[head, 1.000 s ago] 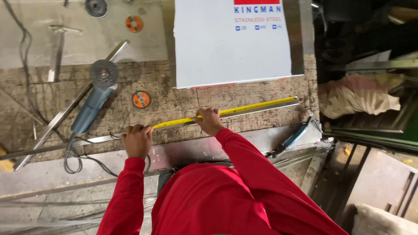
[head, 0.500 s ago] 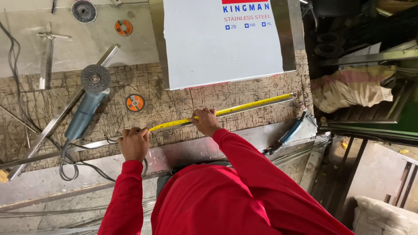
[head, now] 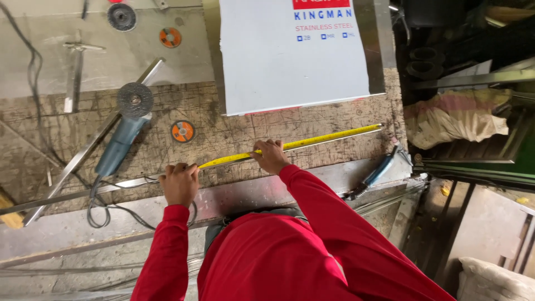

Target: The person measures a metal rod with a tape measure and marks it. They then use an angle grinder to cut the rod at the marked point. The process is repeated for a second cut on the same rod.

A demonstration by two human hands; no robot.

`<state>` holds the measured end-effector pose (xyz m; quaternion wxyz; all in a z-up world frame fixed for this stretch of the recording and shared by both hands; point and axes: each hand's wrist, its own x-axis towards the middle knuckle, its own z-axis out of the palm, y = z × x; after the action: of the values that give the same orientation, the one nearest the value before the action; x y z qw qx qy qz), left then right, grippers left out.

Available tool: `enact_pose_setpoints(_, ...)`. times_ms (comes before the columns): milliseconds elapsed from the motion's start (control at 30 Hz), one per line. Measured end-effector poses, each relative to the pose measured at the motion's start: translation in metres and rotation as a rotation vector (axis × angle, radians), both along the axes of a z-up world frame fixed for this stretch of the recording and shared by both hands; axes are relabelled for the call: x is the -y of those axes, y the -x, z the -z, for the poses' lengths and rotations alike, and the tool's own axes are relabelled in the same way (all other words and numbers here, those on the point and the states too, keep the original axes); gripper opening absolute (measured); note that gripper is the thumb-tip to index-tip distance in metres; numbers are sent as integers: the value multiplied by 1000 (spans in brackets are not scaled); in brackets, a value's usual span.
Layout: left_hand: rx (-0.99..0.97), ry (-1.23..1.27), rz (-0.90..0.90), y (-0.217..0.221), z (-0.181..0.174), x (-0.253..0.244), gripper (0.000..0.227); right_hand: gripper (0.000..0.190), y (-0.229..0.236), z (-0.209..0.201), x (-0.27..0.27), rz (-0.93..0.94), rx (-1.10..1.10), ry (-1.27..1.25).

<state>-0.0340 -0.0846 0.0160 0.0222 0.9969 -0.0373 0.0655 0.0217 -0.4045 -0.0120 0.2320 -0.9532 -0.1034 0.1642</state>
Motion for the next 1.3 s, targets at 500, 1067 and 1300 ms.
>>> enact_pose_setpoints(500,-99,26,-87,3,11,-38,10,26,0,-7,-80,-20,-61,18)
enact_pose_setpoints(1067,-91,-43,-102,8,13,-62,11,30,-3,-38,-138,-5,-278,-2)
enact_pose_setpoints(1300,-107,24,-103,-5,-6,-21,11,28,-16,-53,-102,28,-340,20)
